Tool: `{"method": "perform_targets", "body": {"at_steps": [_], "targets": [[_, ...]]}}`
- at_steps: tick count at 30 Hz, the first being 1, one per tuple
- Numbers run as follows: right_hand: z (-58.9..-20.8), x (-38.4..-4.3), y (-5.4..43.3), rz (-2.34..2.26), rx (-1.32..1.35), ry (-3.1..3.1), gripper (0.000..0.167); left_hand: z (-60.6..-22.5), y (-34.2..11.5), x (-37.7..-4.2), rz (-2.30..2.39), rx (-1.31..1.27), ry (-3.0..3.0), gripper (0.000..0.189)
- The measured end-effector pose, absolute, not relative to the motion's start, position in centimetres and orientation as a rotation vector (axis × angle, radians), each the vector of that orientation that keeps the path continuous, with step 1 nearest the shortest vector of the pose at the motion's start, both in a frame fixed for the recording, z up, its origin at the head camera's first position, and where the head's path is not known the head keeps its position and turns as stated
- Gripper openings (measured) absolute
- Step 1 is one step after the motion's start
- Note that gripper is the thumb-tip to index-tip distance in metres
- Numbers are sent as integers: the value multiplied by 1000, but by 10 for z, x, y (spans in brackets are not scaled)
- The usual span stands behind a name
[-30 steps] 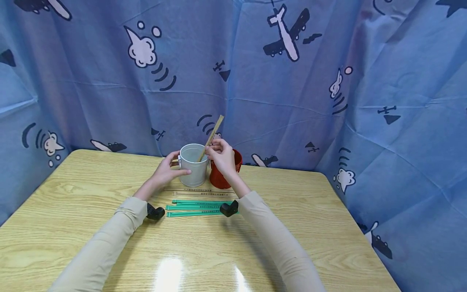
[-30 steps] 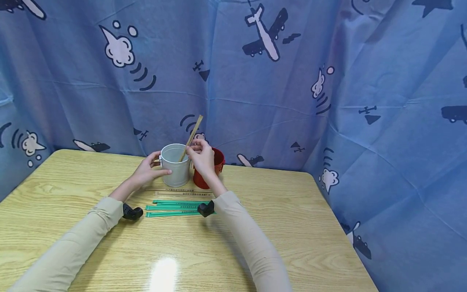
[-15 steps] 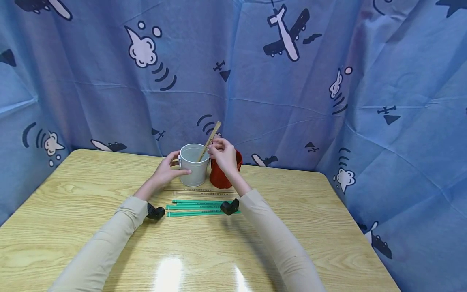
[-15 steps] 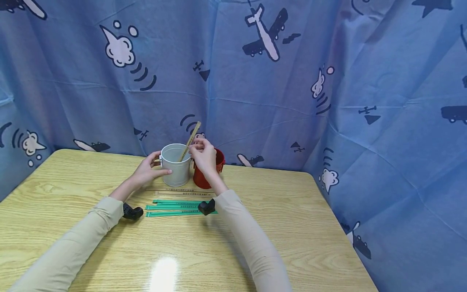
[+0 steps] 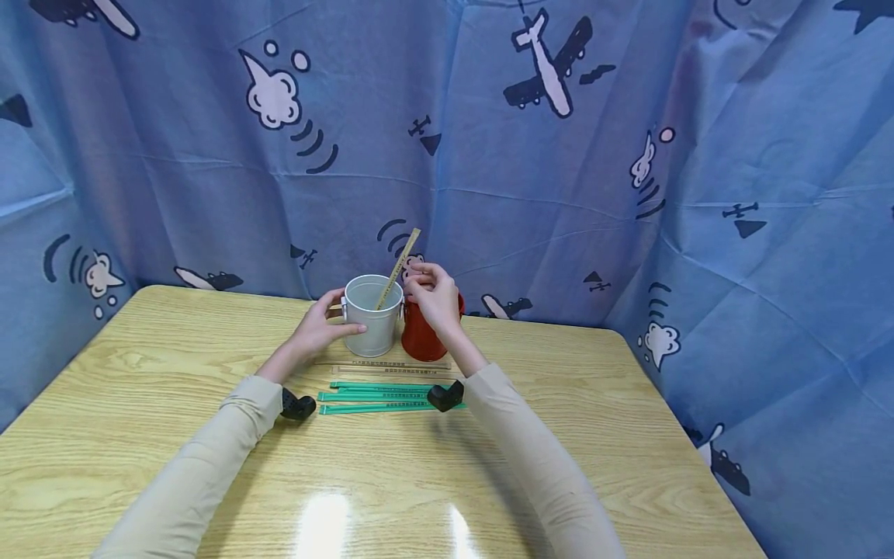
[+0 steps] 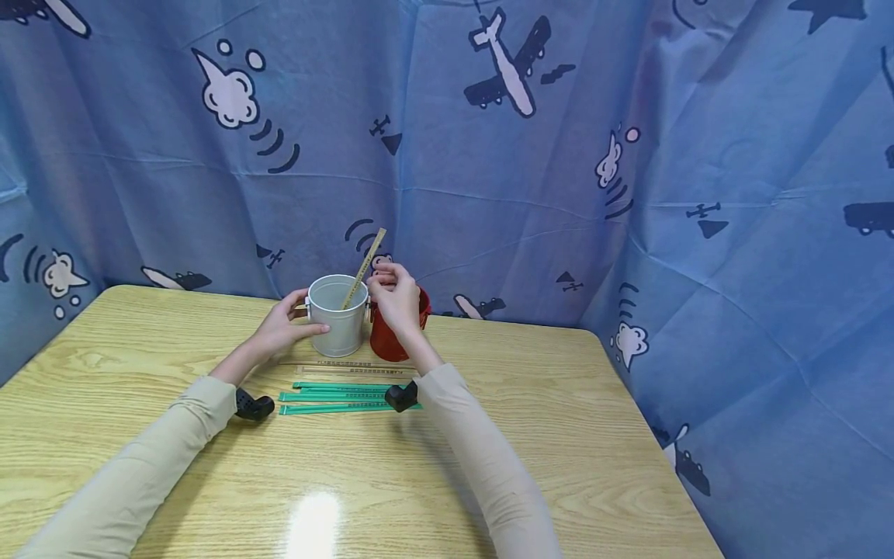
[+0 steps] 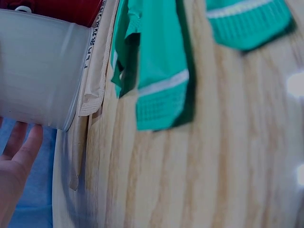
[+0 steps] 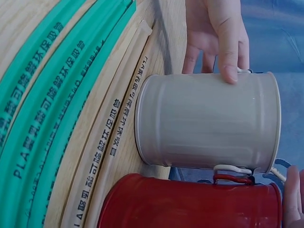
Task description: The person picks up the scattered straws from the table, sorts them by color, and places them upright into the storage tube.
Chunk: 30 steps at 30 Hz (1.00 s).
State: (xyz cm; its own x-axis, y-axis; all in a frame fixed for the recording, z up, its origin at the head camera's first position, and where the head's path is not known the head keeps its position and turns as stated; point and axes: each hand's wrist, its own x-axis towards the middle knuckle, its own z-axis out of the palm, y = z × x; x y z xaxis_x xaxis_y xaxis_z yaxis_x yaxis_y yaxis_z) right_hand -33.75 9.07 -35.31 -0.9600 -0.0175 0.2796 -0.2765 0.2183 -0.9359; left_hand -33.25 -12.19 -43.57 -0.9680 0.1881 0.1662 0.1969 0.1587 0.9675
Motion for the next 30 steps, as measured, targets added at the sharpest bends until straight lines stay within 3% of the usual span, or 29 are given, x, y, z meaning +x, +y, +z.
{"method": "perform_targets", "body": {"at_steps": [20,30], "targets": [[-354,-318,101,1675,401,-2351,33,-414,-120,-317,-2018,-398,-2402,81],[-357,-308,108,1690,447,-2384,35,-434,-123,-332,-1992,-396,-2394,85]]}}
